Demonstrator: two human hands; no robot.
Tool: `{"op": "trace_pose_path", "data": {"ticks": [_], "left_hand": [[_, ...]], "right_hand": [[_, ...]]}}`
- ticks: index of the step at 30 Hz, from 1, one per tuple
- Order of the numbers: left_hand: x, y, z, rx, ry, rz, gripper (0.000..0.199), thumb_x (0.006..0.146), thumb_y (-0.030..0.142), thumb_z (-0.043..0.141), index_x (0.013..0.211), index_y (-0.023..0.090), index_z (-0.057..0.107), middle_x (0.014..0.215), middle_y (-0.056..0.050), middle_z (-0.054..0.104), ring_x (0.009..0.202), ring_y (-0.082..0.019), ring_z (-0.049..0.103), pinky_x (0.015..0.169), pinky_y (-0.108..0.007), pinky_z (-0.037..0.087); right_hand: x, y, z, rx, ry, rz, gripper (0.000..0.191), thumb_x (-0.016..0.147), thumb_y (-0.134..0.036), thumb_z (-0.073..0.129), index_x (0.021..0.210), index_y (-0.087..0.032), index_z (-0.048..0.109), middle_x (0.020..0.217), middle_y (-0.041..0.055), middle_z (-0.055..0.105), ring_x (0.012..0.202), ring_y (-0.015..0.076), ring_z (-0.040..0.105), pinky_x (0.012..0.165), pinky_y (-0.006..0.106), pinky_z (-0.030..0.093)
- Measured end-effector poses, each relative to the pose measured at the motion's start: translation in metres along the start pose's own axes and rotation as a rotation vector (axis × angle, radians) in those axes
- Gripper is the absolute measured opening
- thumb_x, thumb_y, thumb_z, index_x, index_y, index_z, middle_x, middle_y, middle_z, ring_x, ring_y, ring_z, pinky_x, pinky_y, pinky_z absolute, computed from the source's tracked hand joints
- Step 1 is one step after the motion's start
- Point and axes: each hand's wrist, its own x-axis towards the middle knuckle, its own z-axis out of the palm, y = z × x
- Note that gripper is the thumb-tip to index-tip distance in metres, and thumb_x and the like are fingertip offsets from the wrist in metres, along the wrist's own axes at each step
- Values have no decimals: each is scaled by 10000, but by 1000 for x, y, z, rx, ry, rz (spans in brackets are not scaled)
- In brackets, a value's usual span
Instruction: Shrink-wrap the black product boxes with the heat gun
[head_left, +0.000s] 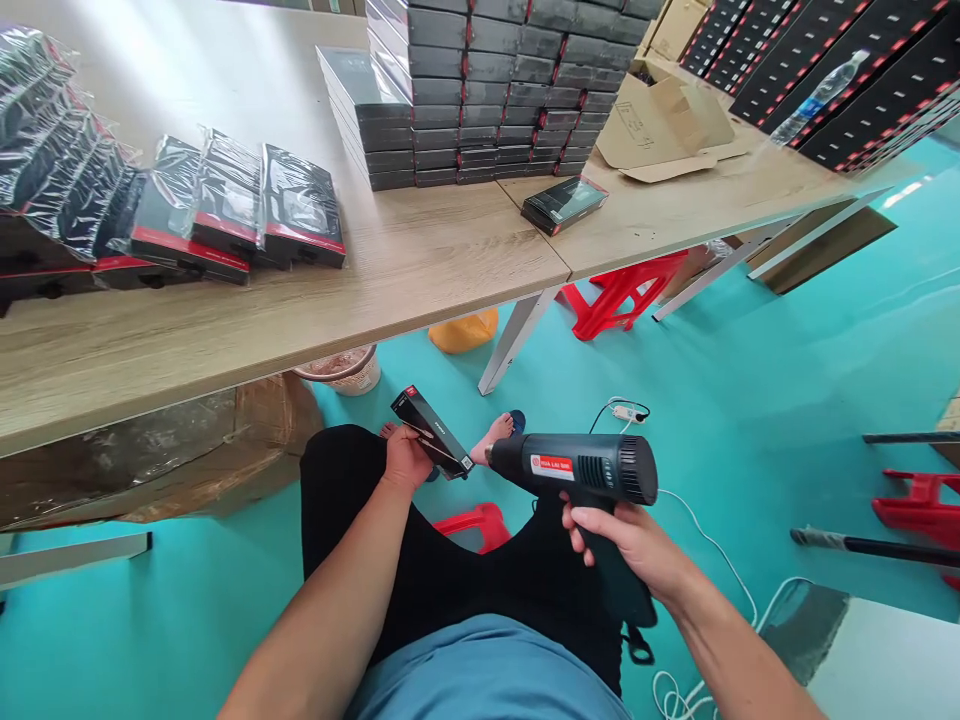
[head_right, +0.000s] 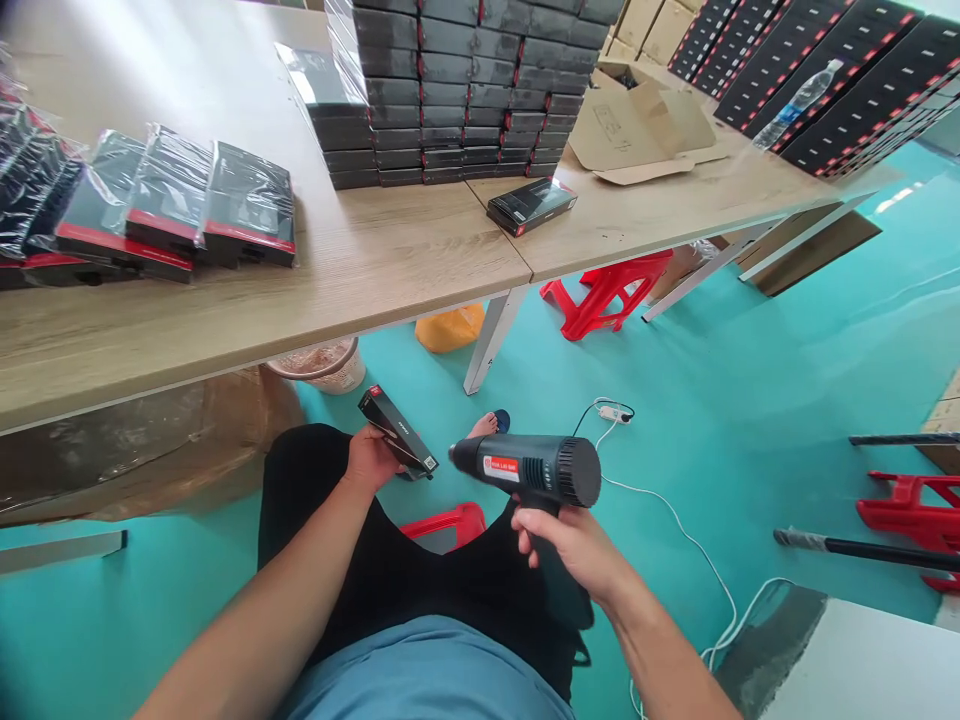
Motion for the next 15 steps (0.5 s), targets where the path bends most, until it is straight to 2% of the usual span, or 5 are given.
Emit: {"op": "trace_pose_path", "data": {"ticks": [3,4,8,11,15], "left_hand": [[-3,0,4,38,-26,-37,199,546,194,610,745,187,603,710,-52,662,753,-303,684,716,-435,542],[-5,-1,6,66,-39,-46,186,551,202,606,736,183,606,688,-52,656,718,-292,678,697,-427,541],[-13,-9,15,248,-120,-56,144,573,201,594,703,152,633,650,-65,665,598,-236,632,618,-368,514],[-18,-14,16,345,-150,-40,136,590,187,597,707,142,649,638,-59,672,561,-211,613,595,-339,493],[-19,-14,14,379,-166,-25,140,582,197,606,700,144,659,641,-62,679,570,-216,622,610,-343,497]], "right_hand": [[-2,-4,0,44,-135,30,392,762,-447,798,1017,-154,739,889,71,715,693,183,641,574,297,532],[-2,-5,1,48,-128,25,383,763,-444,799,999,-148,742,877,73,716,685,180,640,575,294,535],[8,-14,3,185,29,-27,349,773,-411,798,999,-151,745,848,64,713,667,159,634,561,260,543],[13,-22,1,327,31,-26,340,757,-370,808,1016,-157,746,857,62,712,672,158,646,531,240,542],[12,-26,-2,403,14,-19,298,766,-348,799,988,-153,761,838,59,709,660,145,644,522,222,543]]}}
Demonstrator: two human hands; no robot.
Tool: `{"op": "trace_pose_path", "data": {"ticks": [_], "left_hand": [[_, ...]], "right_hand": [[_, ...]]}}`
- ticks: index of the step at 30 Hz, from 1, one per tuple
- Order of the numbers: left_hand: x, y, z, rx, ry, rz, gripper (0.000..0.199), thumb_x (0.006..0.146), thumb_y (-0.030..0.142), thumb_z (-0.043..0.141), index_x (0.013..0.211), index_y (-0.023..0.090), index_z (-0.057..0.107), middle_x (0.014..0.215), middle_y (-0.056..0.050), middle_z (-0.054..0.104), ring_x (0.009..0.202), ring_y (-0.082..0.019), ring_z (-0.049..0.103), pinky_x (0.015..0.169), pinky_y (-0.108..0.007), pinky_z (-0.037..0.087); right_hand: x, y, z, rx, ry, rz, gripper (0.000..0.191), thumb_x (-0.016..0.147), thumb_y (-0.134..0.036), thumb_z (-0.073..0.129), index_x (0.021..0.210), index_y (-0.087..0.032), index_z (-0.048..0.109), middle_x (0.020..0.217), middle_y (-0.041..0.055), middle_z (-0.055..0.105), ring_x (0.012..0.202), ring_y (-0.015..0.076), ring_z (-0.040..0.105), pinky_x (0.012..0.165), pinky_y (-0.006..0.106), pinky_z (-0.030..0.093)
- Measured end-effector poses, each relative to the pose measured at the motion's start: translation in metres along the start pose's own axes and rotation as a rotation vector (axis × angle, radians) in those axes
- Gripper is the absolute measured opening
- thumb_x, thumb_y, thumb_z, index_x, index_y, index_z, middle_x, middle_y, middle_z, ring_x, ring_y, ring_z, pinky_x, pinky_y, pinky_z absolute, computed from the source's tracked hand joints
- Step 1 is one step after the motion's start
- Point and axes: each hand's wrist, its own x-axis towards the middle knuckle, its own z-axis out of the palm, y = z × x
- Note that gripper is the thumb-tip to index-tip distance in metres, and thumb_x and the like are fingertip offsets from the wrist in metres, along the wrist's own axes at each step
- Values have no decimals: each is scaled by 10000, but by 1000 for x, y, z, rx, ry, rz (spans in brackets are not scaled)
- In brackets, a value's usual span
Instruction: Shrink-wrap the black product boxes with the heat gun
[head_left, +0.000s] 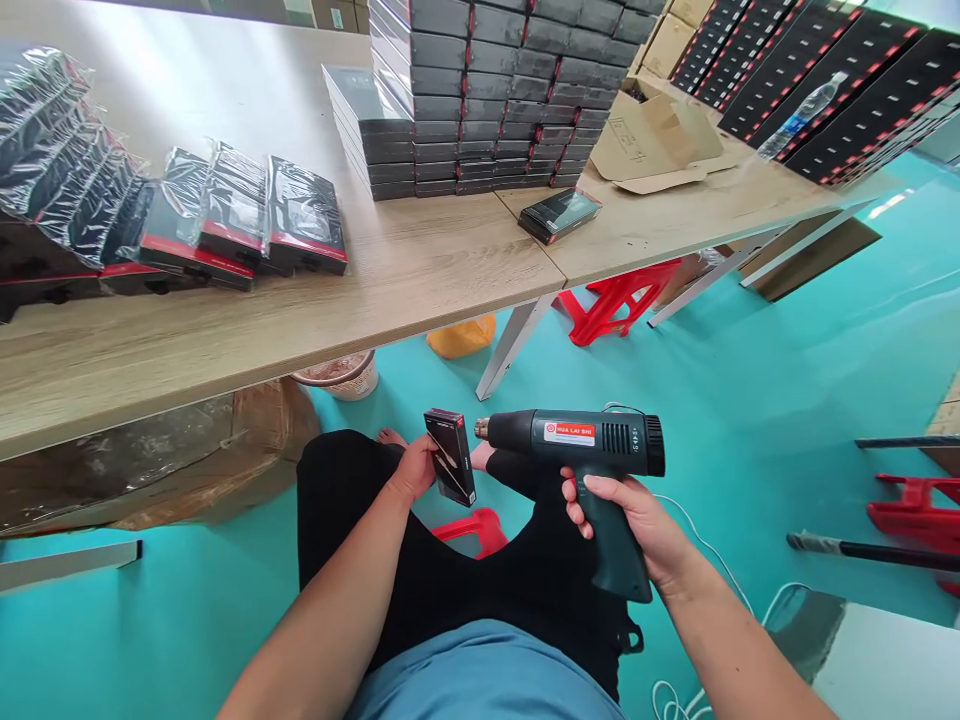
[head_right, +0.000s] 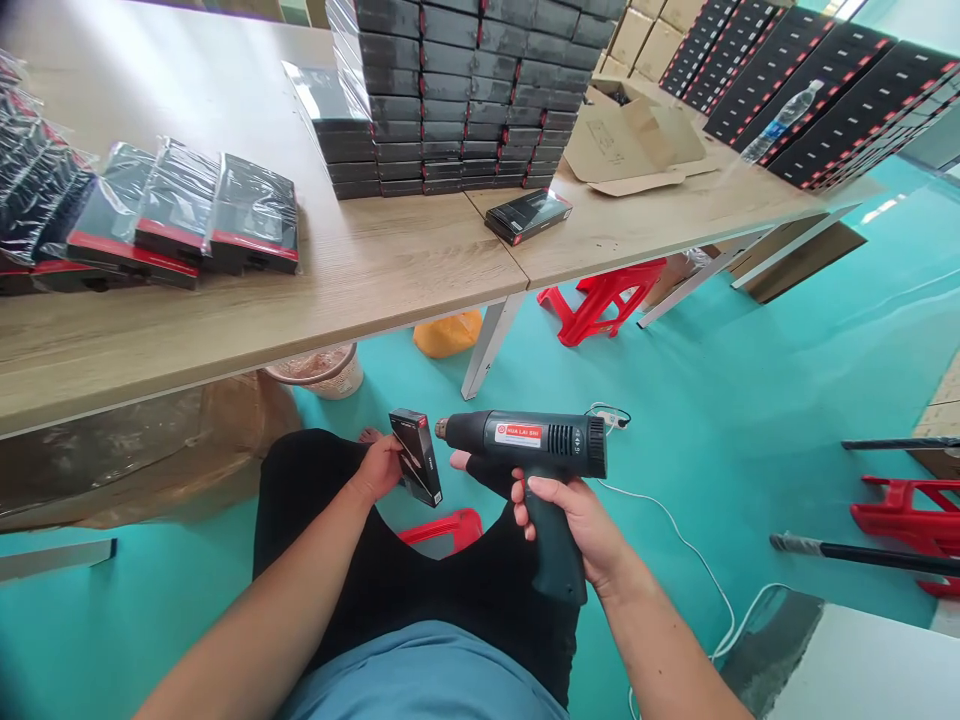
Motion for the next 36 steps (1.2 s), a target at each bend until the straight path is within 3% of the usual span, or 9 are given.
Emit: {"op": "trace_pose_path", "data": {"ticks": [5,12,14,17,22,27,29,33,36], "left_hand": [[1,-1,1,105,-31,51,179,554,196,619,716,147,676,683,-65,692,636,-229,639,648,-348,501],[2,-3,6,515,100,429,233,551,56,671,732,199,706,735,3,637,762,-195,582,732,-295,471],[3,-4,6,539,139,492,314,526,-3,677,750,211,728,780,-12,647,822,-210,589,806,-314,476],[6,-5,4,580,99,550,395,493,-57,652,752,228,742,887,-46,679,942,-245,594,941,-365,459],[8,-7,1,606,86,559,422,476,-44,641,753,258,741,977,-61,693,1147,-315,554,1113,-475,366],[5,-6,3,572,112,557,386,488,-47,682,739,241,732,957,-69,688,1141,-312,566,1090,-465,391],[3,-5,5,573,151,586,411,485,-66,672,750,240,741,974,-71,688,1151,-309,561,1111,-457,371],[2,-1,6,502,202,588,455,466,-96,641,747,249,741,986,-68,688,1206,-329,542,1165,-486,311],[4,0,7,426,207,567,436,466,-87,662,732,252,722,987,-67,682,1247,-340,525,1145,-486,351]], "right_hand": [[-2,0,-2,7,10,10,292,770,-345,797,988,-152,768,840,57,711,659,141,649,521,216,546],[-5,-8,-14,-127,45,3,323,768,-356,805,1015,-156,751,854,64,722,675,154,660,537,236,558],[-7,-10,-12,-183,35,27,341,754,-364,813,1016,-156,747,854,66,726,678,159,665,537,241,555],[-6,-11,-1,-273,-29,42,354,746,-381,808,1007,-150,746,859,68,726,683,166,664,553,257,555],[2,-8,20,-433,-95,-83,294,777,-372,762,981,-161,739,870,57,713,689,177,643,563,299,545],[9,-6,30,-486,-144,-72,223,792,-335,736,949,-176,736,769,34,700,668,184,631,557,312,531],[13,-5,28,-494,-103,-109,207,800,-337,729,938,-184,743,772,38,708,686,188,638,571,311,538],[18,0,15,-479,111,-96,239,794,-356,739,953,-177,756,768,51,721,666,180,643,570,299,544],[13,6,13,-380,48,-48,295,783,-377,758,983,-160,759,821,62,734,665,170,650,567,290,549]]}}
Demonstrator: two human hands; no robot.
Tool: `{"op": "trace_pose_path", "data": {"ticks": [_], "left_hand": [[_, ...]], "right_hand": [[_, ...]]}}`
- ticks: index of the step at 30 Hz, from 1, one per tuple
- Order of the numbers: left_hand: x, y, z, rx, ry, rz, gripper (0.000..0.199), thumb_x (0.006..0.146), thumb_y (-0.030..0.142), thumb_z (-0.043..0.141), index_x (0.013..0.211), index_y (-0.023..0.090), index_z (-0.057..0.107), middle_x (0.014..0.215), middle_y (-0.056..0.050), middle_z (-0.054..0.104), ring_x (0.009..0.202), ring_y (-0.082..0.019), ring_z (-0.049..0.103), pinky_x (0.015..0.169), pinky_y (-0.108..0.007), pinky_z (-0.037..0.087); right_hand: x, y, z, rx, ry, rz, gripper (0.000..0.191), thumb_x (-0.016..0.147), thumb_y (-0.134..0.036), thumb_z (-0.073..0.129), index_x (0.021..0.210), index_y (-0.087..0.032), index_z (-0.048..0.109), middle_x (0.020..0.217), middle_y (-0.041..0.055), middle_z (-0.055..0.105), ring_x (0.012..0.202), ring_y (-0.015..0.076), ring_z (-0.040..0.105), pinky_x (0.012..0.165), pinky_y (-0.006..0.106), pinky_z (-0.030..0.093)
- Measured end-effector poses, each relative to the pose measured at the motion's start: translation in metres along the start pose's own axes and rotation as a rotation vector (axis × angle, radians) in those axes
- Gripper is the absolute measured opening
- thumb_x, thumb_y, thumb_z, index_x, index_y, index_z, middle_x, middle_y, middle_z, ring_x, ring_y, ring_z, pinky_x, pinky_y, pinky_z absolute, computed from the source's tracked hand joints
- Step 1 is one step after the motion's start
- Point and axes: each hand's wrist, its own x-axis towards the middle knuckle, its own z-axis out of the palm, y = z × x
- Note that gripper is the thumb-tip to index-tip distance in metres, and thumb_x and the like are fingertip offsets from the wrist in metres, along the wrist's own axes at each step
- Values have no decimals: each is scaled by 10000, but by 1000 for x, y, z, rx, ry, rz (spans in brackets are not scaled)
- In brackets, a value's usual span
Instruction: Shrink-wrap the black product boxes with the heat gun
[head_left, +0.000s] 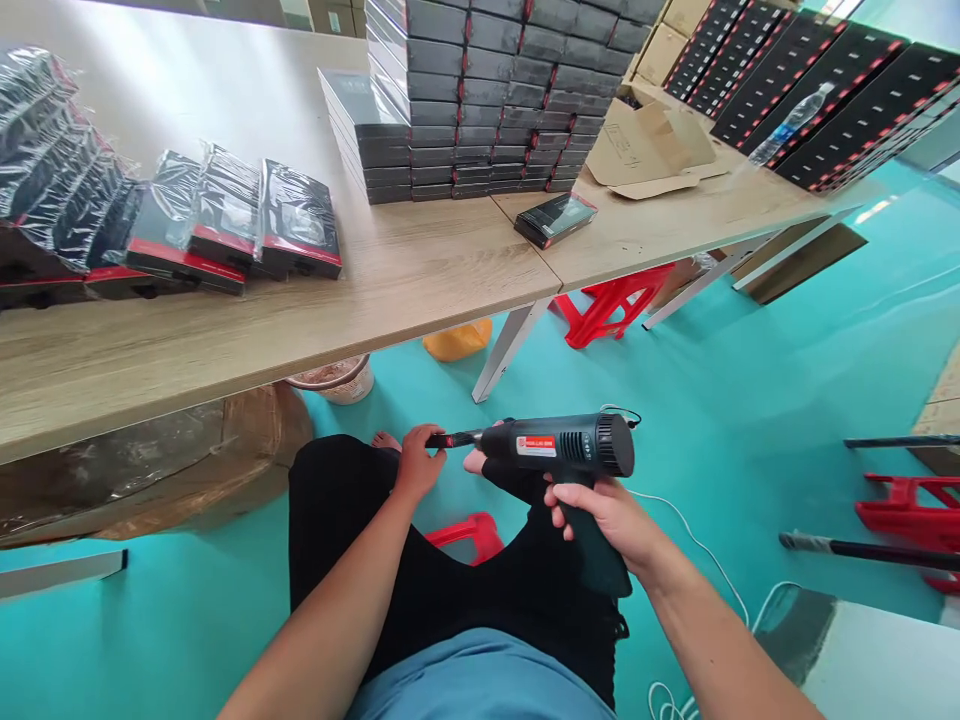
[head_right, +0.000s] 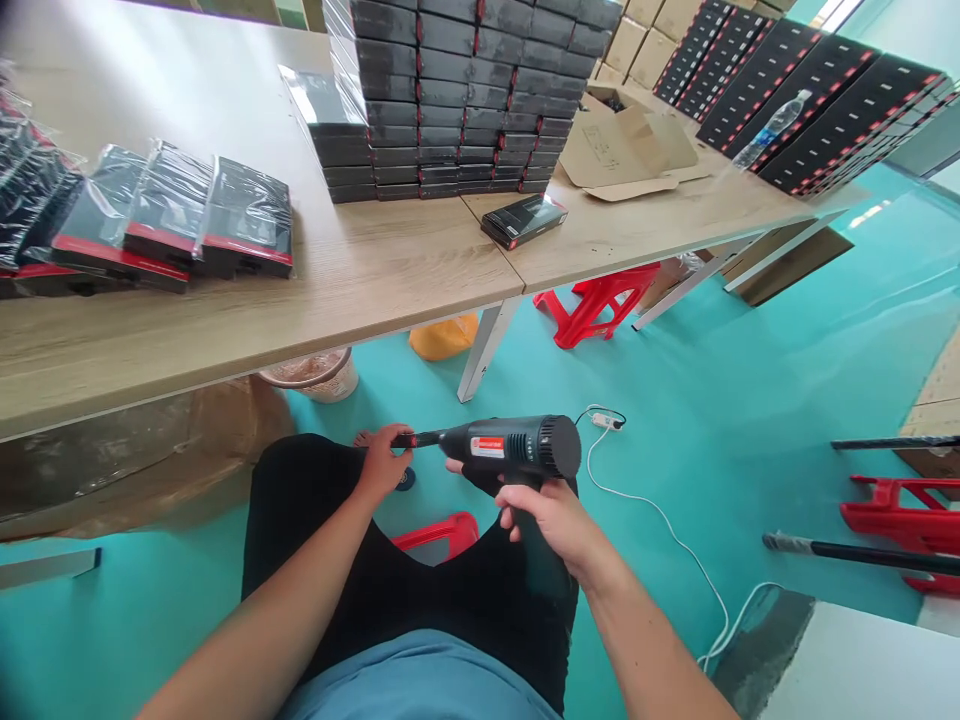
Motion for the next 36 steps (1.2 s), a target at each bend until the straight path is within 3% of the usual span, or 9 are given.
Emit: {"op": "trace_pose_path", "data": {"ticks": [3,8,12,14,17,19,25,30,36], "left_hand": [[2,-3,2,47,-17,31,412,499,-47,705,771,261,735,1056,-74,673,1265,-343,500,1138,-483,364],[2,-4,0,203,-31,128,434,551,-51,673,834,268,754,1086,-79,666,1228,-328,513,1122,-472,375],[3,-5,-3,166,12,142,435,540,-56,685,834,256,764,1065,-75,663,1178,-318,540,1076,-453,414],[3,-6,-4,176,5,147,418,563,-35,683,854,254,765,1089,-77,658,1158,-313,552,1075,-463,416],[3,-7,-4,178,-29,141,408,599,-8,677,889,266,762,1135,-79,650,1169,-315,545,1113,-488,390],[2,-5,-4,159,-33,129,415,593,-16,673,879,271,764,1123,-76,649,1174,-315,541,1153,-496,351],[1,-3,-1,159,0,142,435,568,-60,651,859,243,764,1078,-63,676,1134,-281,592,1108,-441,412],[4,-16,-8,441,-35,285,394,673,6,591,979,217,723,1150,-84,680,1091,-271,632,1019,-469,484],[6,-24,-11,533,-46,376,407,686,13,573,1013,213,707,1136,-100,687,1107,-275,630,1033,-465,472]], "right_hand": [[-5,2,9,50,-119,-45,324,776,-395,773,998,-159,762,859,64,737,704,180,659,583,297,554],[-5,1,15,25,2,-67,289,776,-412,772,927,-165,765,832,56,722,679,174,631,574,301,540],[-9,4,13,30,-155,-43,313,763,-417,790,931,-155,765,846,70,726,684,182,648,574,300,547],[-8,7,8,37,-112,-48,321,766,-418,796,932,-145,765,808,69,721,680,180,649,574,287,552],[-2,12,-8,156,112,-5,305,761,-378,805,945,-138,757,770,60,716,648,162,645,544,253,556],[1,14,-20,298,170,49,282,749,-329,808,943,-132,755,789,63,719,636,150,646,520,232,558],[-3,14,-29,499,74,106,198,793,-262,753,930,-121,778,799,66,718,631,134,643,503,203,567],[1,11,-27,485,77,112,182,795,-236,739,924,-115,781,792,74,720,632,141,646,499,207,567],[-4,11,-11,376,65,78,246,757,-296,784,936,-129,764,787,59,720,626,140,648,501,213,555]]}}
